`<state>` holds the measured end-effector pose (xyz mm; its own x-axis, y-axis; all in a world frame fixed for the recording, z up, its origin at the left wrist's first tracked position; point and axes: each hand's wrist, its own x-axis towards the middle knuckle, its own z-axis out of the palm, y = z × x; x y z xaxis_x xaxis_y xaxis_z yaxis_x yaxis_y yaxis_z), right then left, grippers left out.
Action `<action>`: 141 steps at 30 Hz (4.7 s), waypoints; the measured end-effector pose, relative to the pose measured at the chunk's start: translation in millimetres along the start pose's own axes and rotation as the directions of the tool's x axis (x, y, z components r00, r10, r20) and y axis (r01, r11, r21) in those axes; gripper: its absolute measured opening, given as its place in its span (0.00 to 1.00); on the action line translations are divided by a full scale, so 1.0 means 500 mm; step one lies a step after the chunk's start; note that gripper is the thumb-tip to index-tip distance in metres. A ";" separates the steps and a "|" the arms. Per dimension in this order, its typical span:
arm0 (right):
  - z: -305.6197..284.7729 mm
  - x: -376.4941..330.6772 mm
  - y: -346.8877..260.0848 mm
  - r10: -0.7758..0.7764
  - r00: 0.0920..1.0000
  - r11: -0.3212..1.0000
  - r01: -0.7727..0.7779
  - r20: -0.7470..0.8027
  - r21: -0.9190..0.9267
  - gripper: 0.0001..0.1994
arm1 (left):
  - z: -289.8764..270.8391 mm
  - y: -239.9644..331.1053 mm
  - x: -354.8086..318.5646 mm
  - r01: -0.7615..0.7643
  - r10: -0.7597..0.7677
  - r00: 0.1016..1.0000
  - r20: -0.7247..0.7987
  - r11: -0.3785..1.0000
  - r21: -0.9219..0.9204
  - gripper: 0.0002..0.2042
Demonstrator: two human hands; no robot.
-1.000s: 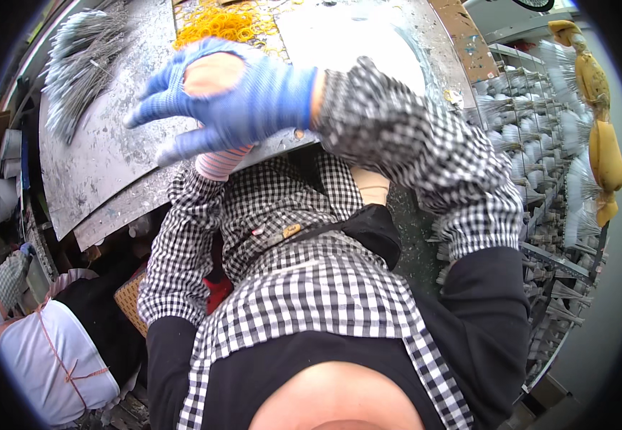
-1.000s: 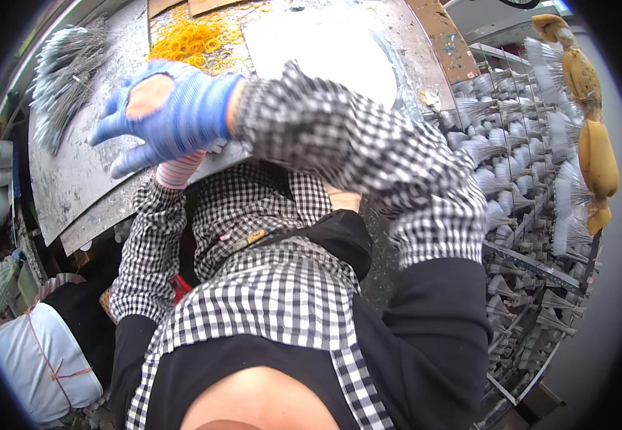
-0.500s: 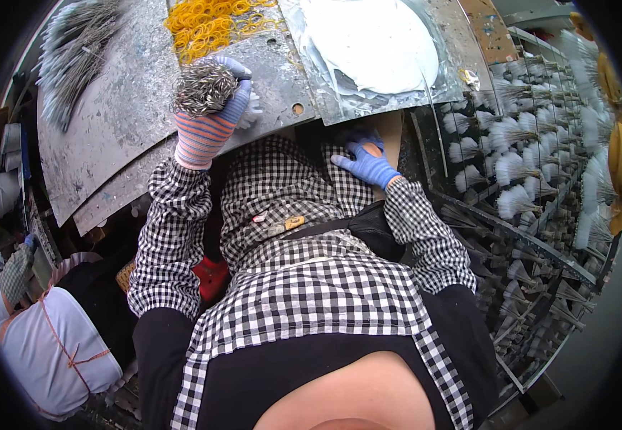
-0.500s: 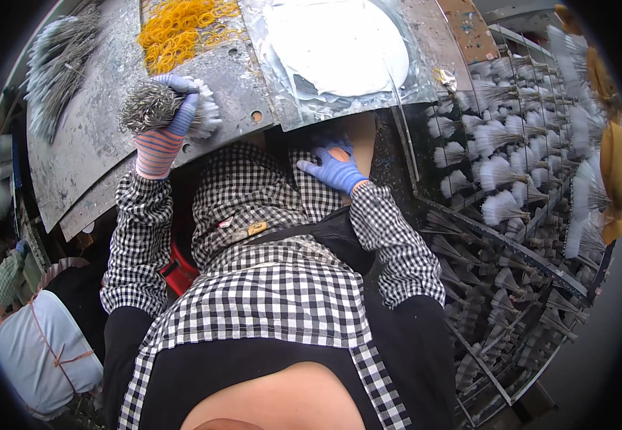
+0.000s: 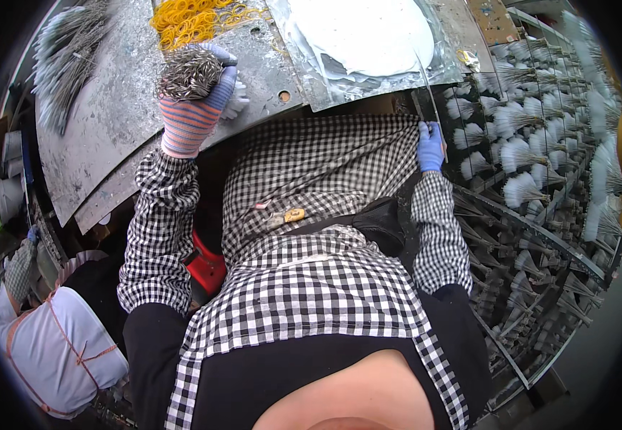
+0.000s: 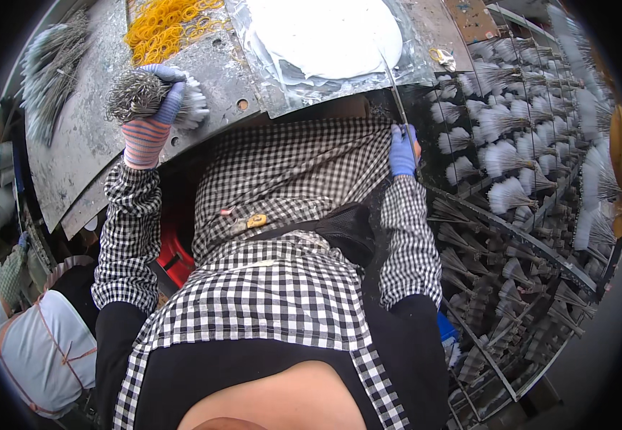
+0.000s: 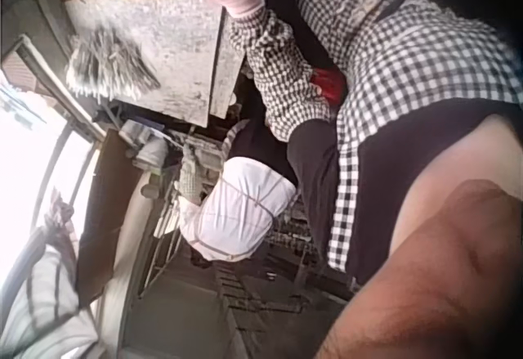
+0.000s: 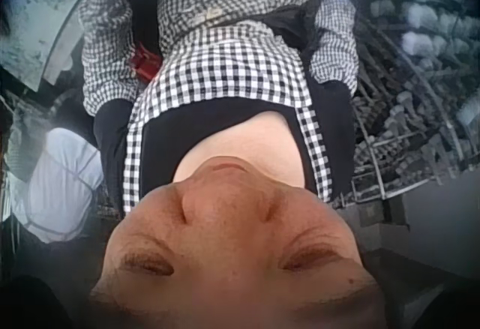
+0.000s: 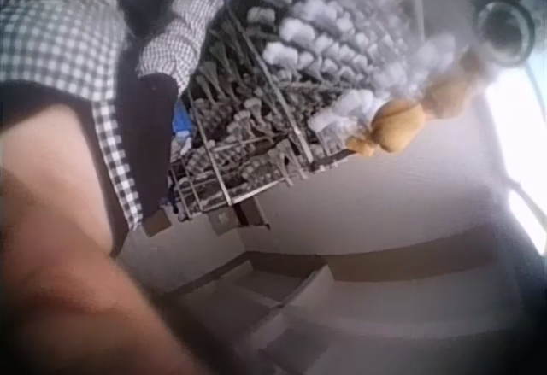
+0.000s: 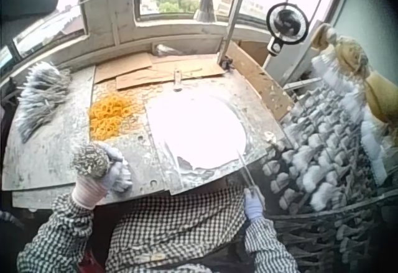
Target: Assembling industrial brushes by applying adhesive to bristles and securing with rubber bands.
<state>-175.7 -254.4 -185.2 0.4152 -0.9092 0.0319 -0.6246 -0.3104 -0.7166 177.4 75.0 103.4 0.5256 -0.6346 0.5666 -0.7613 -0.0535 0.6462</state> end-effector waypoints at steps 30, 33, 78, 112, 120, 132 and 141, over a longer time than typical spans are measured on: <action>-0.187 -0.136 -0.604 -0.705 0.602 0.707 0.636 0.374 0.309 0.14 | -0.002 -0.027 -0.025 0.194 -0.218 0.971 -0.094 0.956 -0.218 0.14; -0.199 -0.087 -0.814 -0.909 0.359 0.417 0.808 0.212 0.416 0.20 | 0.001 -0.029 -0.013 0.144 -0.155 0.985 -0.070 0.980 -0.137 0.16; 0.000 -0.136 -1.194 -0.588 -0.416 0.270 0.707 0.693 0.654 0.38 | -0.036 -0.146 -0.030 0.318 -0.326 0.945 -0.016 0.931 -0.181 0.18; 0.029 -0.084 -1.253 -0.323 -0.137 0.189 0.960 0.936 0.206 0.43 | -0.022 -0.065 -0.027 0.362 -0.377 0.926 0.032 0.858 -0.364 0.17; 0.026 -0.075 -1.214 -0.682 -0.270 0.197 0.827 0.679 0.527 0.49 | 0.006 -0.062 -0.050 0.329 -0.358 0.934 0.002 0.857 -0.396 0.17; 0.186 -0.072 -0.873 -0.868 0.313 0.490 0.668 0.385 0.561 0.51 | -0.019 -0.046 -0.010 0.227 -0.263 0.939 -0.220 0.958 -0.175 0.15; 0.221 -0.077 -0.769 -0.952 0.246 0.302 0.851 0.182 0.431 0.38 | -0.085 -0.121 -0.049 0.177 -0.217 0.873 0.438 0.976 0.129 0.44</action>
<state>121.5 -69.5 12.1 0.8170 0.1224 0.5635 0.4494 -0.7475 -0.4892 226.8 126.5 72.0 0.4572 -0.8797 0.1306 -0.6987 -0.2644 0.6647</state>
